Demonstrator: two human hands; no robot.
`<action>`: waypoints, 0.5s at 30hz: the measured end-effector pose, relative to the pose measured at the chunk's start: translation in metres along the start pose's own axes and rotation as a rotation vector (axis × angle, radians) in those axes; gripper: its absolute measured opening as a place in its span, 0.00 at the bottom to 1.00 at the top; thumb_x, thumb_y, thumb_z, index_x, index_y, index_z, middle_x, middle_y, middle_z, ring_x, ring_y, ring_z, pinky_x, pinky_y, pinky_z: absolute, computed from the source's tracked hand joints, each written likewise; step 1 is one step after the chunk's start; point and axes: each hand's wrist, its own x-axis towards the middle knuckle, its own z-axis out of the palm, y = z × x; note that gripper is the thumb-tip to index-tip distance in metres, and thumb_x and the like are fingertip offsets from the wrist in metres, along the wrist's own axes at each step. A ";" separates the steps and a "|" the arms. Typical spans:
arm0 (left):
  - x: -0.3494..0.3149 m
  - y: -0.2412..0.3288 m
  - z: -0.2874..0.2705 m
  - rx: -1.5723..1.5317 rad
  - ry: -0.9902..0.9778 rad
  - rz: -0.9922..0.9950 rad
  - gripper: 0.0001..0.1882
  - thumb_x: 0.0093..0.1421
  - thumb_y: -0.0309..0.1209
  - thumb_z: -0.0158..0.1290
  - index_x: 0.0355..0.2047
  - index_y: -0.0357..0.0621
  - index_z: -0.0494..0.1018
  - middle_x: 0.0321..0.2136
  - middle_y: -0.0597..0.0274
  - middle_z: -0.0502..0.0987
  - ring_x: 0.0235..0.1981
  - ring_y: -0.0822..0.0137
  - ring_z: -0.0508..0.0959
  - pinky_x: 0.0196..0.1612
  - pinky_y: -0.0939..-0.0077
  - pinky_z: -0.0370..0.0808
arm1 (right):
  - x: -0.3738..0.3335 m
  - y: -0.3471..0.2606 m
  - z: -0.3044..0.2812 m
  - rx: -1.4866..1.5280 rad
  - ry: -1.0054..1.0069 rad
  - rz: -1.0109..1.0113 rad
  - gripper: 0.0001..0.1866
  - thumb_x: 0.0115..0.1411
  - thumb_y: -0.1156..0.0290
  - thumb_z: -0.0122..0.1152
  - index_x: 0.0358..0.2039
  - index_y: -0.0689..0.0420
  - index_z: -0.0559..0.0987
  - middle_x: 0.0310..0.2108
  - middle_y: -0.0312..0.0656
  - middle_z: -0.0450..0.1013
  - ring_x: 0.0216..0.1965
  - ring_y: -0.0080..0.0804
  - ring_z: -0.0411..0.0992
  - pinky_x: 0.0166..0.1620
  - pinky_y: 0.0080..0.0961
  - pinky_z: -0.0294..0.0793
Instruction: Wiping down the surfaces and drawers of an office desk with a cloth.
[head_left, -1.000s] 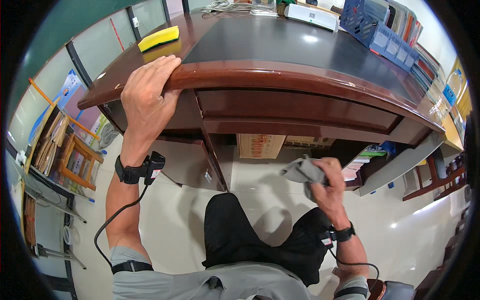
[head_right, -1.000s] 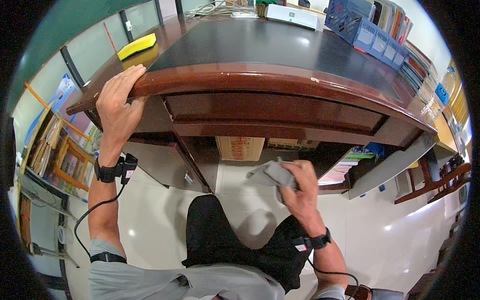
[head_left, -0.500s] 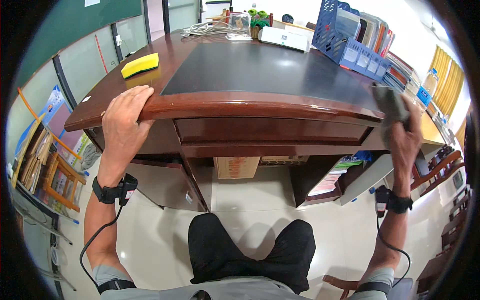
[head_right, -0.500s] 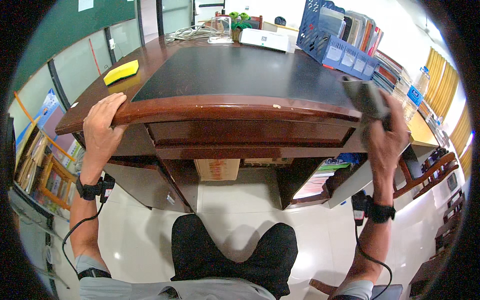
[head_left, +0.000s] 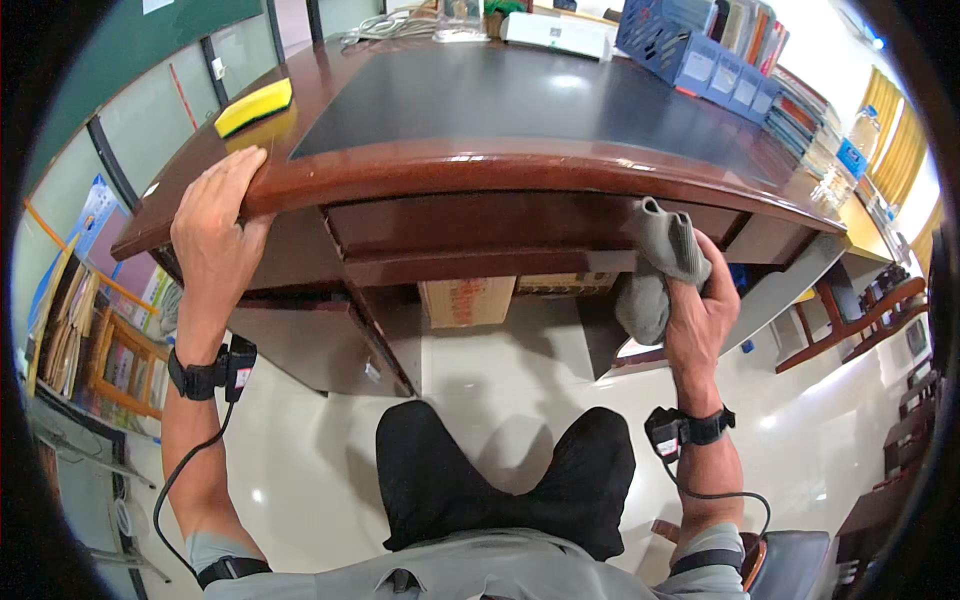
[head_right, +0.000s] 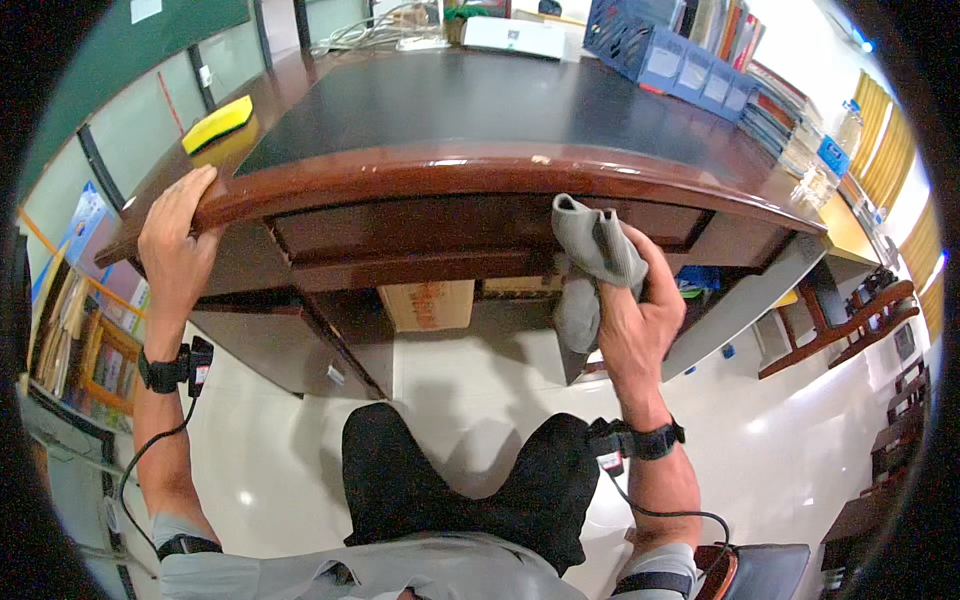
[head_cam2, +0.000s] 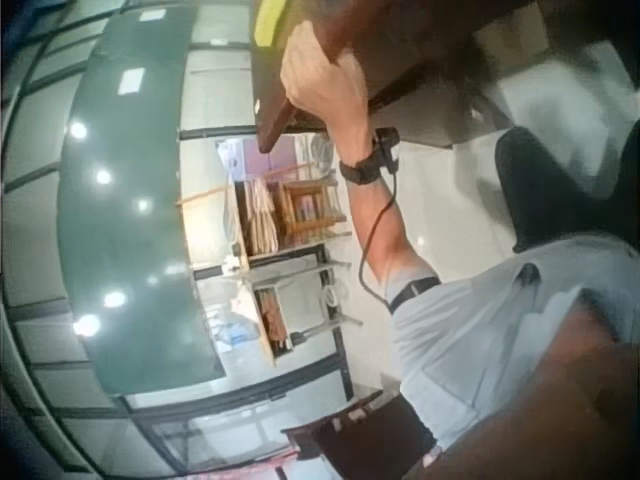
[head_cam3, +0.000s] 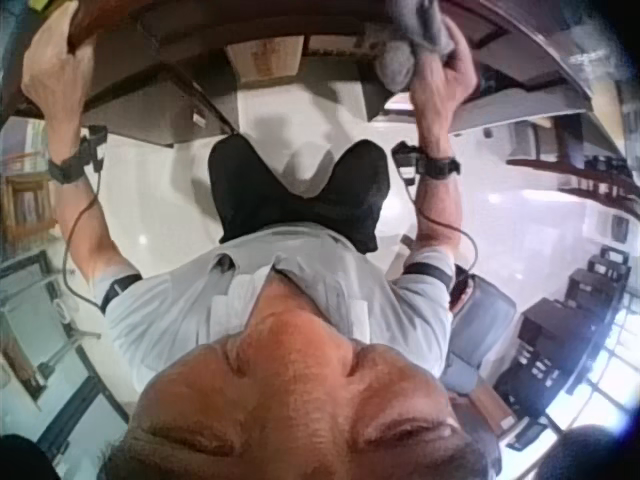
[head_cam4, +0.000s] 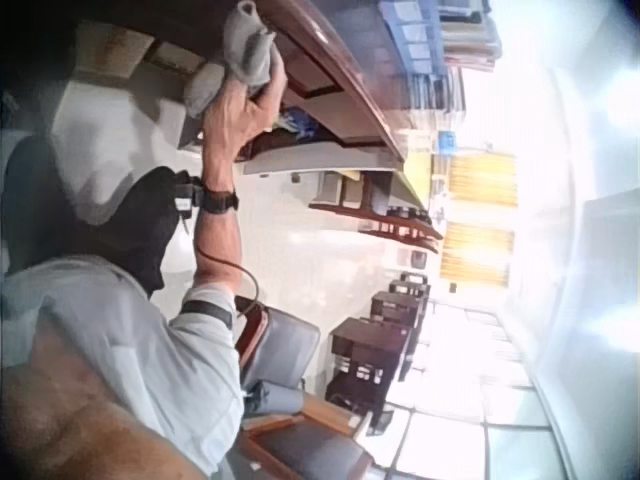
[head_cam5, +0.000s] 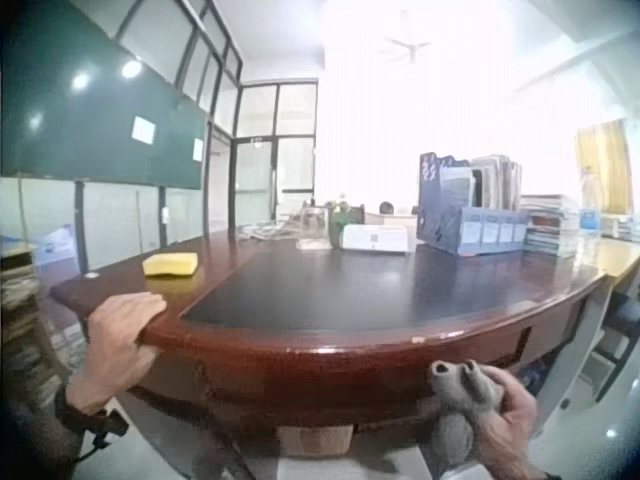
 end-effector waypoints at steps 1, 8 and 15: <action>0.001 0.000 -0.001 -0.045 -0.011 0.009 0.29 0.46 0.23 0.66 0.53 0.42 0.75 0.51 0.53 0.78 0.54 0.52 0.77 0.57 0.62 0.72 | -0.001 0.015 0.008 0.135 0.026 0.142 0.18 0.63 0.74 0.61 0.53 0.63 0.77 0.45 0.42 0.78 0.46 0.27 0.75 0.50 0.23 0.74; -0.006 -0.024 -0.010 -0.381 -0.039 -0.011 0.25 0.61 0.49 0.59 0.48 0.39 0.78 0.49 0.52 0.80 0.52 0.54 0.78 0.59 0.63 0.69 | -0.007 -0.026 0.090 0.855 -0.087 0.412 0.17 0.62 0.81 0.55 0.51 0.63 0.75 0.45 0.43 0.78 0.40 0.29 0.78 0.43 0.27 0.80; -0.009 -0.027 -0.013 -0.499 -0.027 -0.101 0.23 0.71 0.46 0.47 0.46 0.37 0.80 0.47 0.53 0.82 0.51 0.58 0.79 0.59 0.65 0.68 | -0.035 -0.088 0.202 1.038 -0.521 0.627 0.14 0.59 0.80 0.57 0.46 0.61 0.76 0.36 0.36 0.77 0.32 0.21 0.73 0.34 0.21 0.73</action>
